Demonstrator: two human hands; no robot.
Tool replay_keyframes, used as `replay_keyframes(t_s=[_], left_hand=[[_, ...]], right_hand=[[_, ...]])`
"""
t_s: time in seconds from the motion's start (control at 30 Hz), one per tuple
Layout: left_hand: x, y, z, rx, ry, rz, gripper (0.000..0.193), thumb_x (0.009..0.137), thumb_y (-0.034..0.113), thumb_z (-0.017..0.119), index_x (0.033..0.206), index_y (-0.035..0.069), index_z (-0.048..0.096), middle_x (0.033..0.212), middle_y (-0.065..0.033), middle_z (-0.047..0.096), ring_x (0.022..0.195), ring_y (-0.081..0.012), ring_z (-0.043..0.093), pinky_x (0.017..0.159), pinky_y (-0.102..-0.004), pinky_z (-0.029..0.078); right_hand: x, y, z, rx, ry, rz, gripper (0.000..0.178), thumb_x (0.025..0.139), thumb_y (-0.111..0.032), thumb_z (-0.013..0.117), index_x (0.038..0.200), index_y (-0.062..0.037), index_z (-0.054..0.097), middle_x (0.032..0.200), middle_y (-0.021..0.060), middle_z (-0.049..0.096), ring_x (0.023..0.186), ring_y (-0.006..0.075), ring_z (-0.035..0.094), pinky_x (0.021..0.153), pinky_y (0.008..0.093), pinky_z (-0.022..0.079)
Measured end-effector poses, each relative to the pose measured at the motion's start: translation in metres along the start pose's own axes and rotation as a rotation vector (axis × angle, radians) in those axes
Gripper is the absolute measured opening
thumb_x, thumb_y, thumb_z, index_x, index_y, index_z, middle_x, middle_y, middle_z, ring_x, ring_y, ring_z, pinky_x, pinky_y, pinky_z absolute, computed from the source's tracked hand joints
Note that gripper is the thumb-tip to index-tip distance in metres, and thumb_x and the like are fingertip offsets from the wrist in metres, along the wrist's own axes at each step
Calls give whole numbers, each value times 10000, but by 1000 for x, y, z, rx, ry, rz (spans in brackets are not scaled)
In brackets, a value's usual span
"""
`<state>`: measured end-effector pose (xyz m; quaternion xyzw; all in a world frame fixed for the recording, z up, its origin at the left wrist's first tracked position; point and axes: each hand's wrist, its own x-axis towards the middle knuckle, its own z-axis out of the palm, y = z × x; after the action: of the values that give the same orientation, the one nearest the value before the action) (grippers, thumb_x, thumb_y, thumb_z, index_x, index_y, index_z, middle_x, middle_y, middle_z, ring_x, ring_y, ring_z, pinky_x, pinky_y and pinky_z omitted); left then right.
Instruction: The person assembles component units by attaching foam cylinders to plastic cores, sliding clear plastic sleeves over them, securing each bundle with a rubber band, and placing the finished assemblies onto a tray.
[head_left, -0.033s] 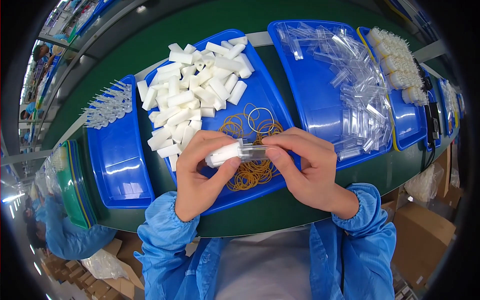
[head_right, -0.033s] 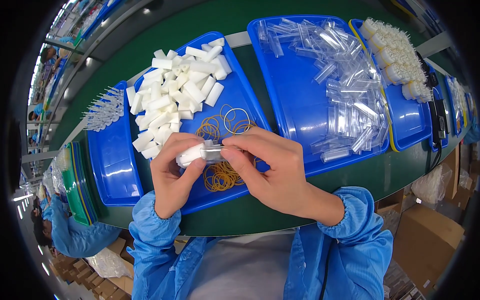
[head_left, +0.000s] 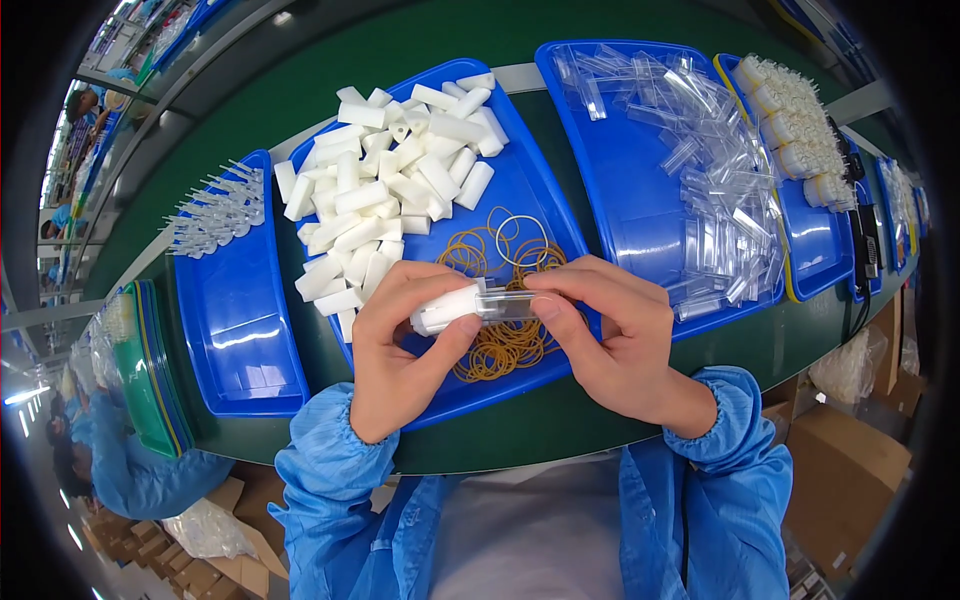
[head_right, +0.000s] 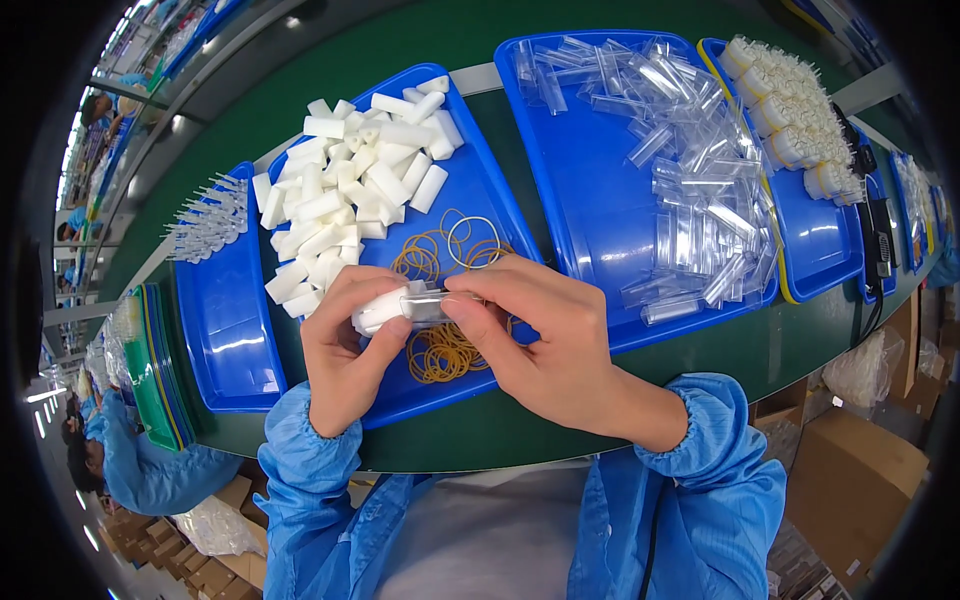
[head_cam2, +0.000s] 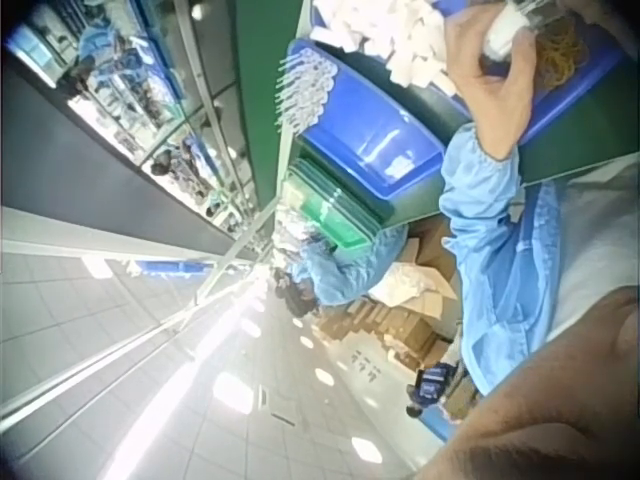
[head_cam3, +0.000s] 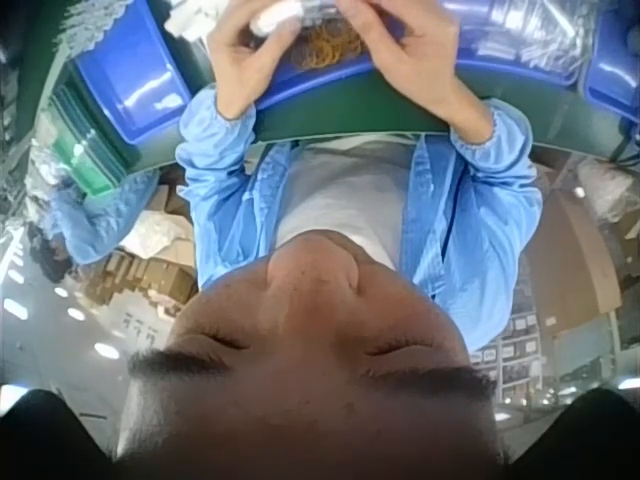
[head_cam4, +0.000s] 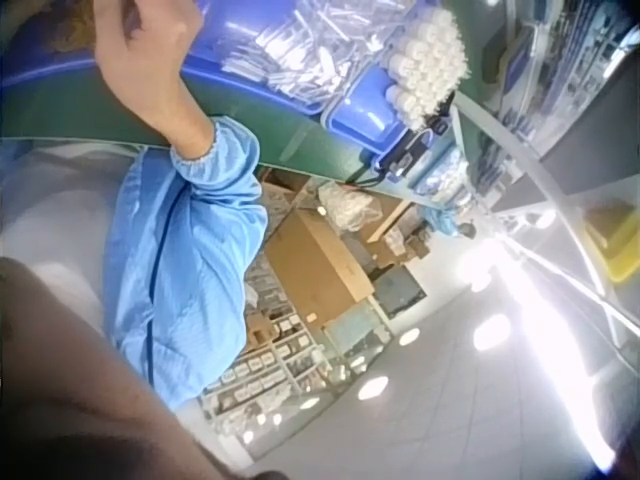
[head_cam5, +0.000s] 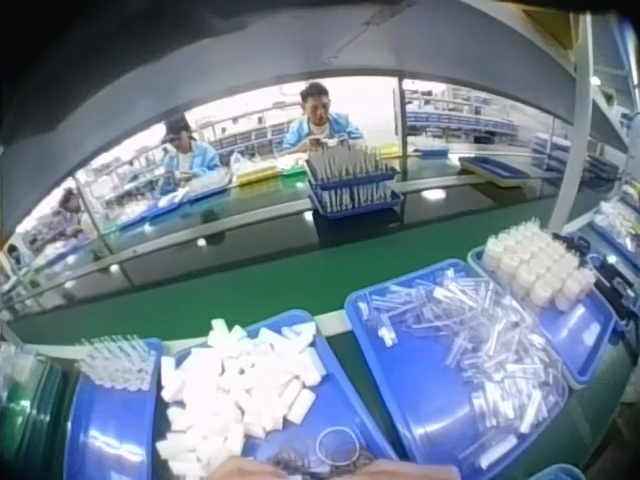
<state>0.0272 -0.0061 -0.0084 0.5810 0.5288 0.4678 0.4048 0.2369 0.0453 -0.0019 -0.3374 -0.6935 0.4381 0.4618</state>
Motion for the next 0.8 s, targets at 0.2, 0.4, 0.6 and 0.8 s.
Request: replay_keyframes(t_s=[0.2, 0.4, 0.6, 0.8], left_hand=[[-1, 2, 1, 4, 1, -12, 256, 836, 12, 757, 1087, 2, 706, 1076, -121, 630, 946, -178, 637, 795, -276, 509], [-2, 0, 3, 30, 15, 37, 254, 825, 34, 774, 1071, 12, 715, 1086, -131, 634, 959, -202, 640, 807, -293, 508], [-3, -1, 2, 54, 13, 67, 265, 821, 43, 781, 1077, 24, 717, 1143, -141, 620, 984, -225, 638, 819, -306, 512], [-3, -2, 2, 56, 8, 70, 270, 824, 49, 781, 1085, 23, 716, 1189, -149, 606, 1026, -233, 627, 831, -317, 516]], right_hand=[[-1, -2, 1, -79, 46, -5, 129, 882, -10, 721, 990, 60, 708, 771, 125, 663, 606, 150, 616, 526, 260, 465], [-1, -2, 0, -72, 50, 48, 121, 881, -1, 712, 990, 53, 712, 786, 131, 674, 637, 160, 636, 557, 265, 486], [-2, 3, 1, 55, 65, 145, 116, 886, -12, 709, 987, 44, 717, 790, 128, 680, 642, 163, 638, 561, 267, 486], [-1, 2, 1, -6, 69, 32, 119, 877, -7, 719, 982, 48, 714, 774, 120, 675, 606, 160, 620, 520, 270, 462]])
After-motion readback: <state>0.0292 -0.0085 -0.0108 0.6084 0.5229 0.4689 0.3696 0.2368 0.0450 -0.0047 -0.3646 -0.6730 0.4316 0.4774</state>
